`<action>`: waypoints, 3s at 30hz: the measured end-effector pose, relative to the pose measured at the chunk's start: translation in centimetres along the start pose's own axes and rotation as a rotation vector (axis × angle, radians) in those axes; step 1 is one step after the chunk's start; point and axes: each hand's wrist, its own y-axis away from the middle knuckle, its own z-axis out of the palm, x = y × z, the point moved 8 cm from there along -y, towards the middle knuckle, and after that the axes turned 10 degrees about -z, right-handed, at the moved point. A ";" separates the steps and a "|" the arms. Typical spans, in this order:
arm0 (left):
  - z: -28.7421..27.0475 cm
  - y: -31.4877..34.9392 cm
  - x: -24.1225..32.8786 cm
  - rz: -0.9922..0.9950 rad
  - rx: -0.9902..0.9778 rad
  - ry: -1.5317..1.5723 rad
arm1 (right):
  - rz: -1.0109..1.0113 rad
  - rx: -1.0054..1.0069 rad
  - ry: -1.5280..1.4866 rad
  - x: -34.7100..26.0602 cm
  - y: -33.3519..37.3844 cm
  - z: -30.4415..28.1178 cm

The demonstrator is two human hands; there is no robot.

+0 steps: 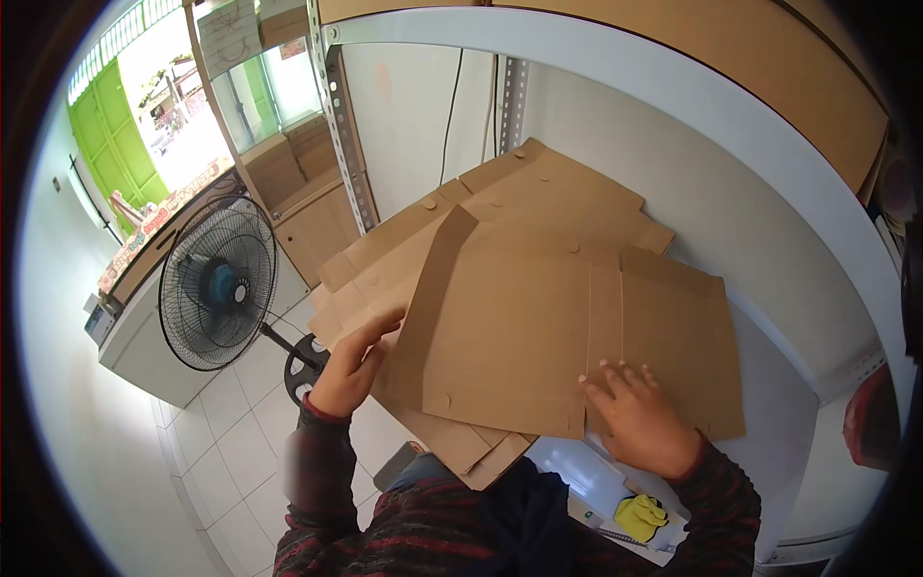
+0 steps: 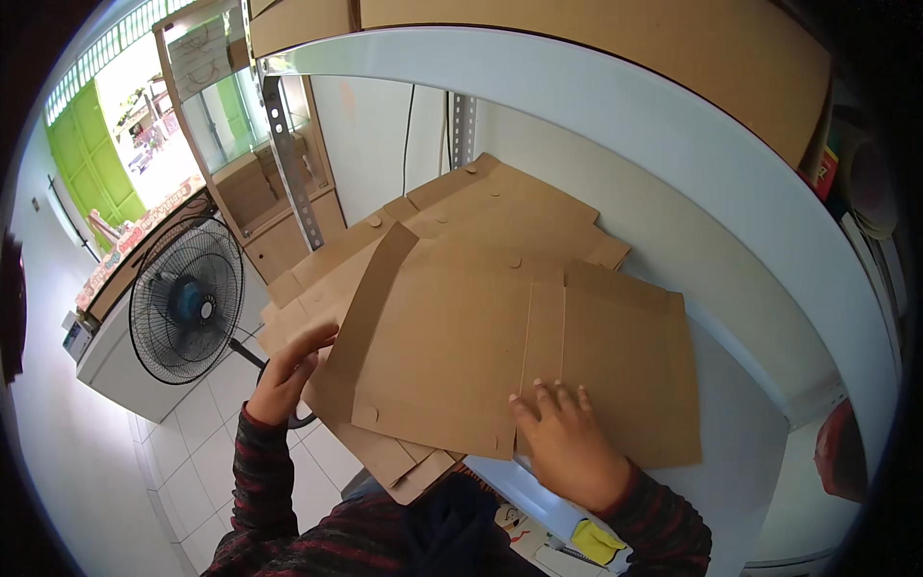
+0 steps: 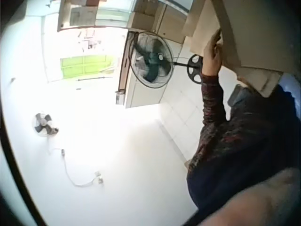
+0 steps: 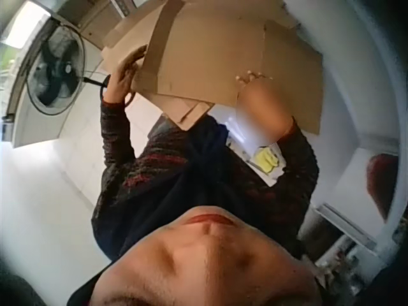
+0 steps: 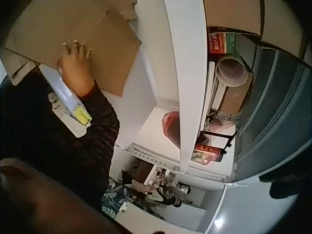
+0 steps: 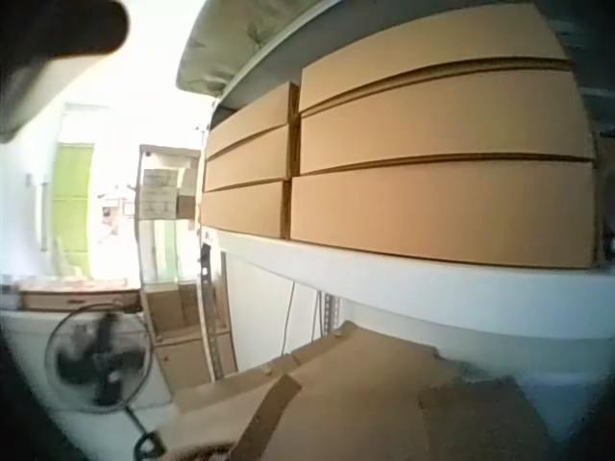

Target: The person assembles flat cardboard boxes by hand. They fold the side flaps, insert the tabs into the corresponding slots, and secure the structure. The person repeats this process for multiple boxes, stacking the finished ones on a nearby shelf.

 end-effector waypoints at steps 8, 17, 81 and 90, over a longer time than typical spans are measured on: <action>0.7 2.1 -0.6 0.125 -0.004 -0.273 | 0.203 0.067 0.076 4.5 1.1 -2.0; 3.6 1.2 1.6 0.162 0.200 -0.267 | -0.401 0.466 -0.256 -8.5 -5.6 -4.9; 7.6 2.9 7.2 0.522 0.045 -0.473 | -0.313 0.840 -0.317 -5.6 -5.5 -5.9; 8.4 2.2 6.6 0.475 0.116 -0.564 | -0.254 0.667 -0.525 -4.6 -6.7 -3.9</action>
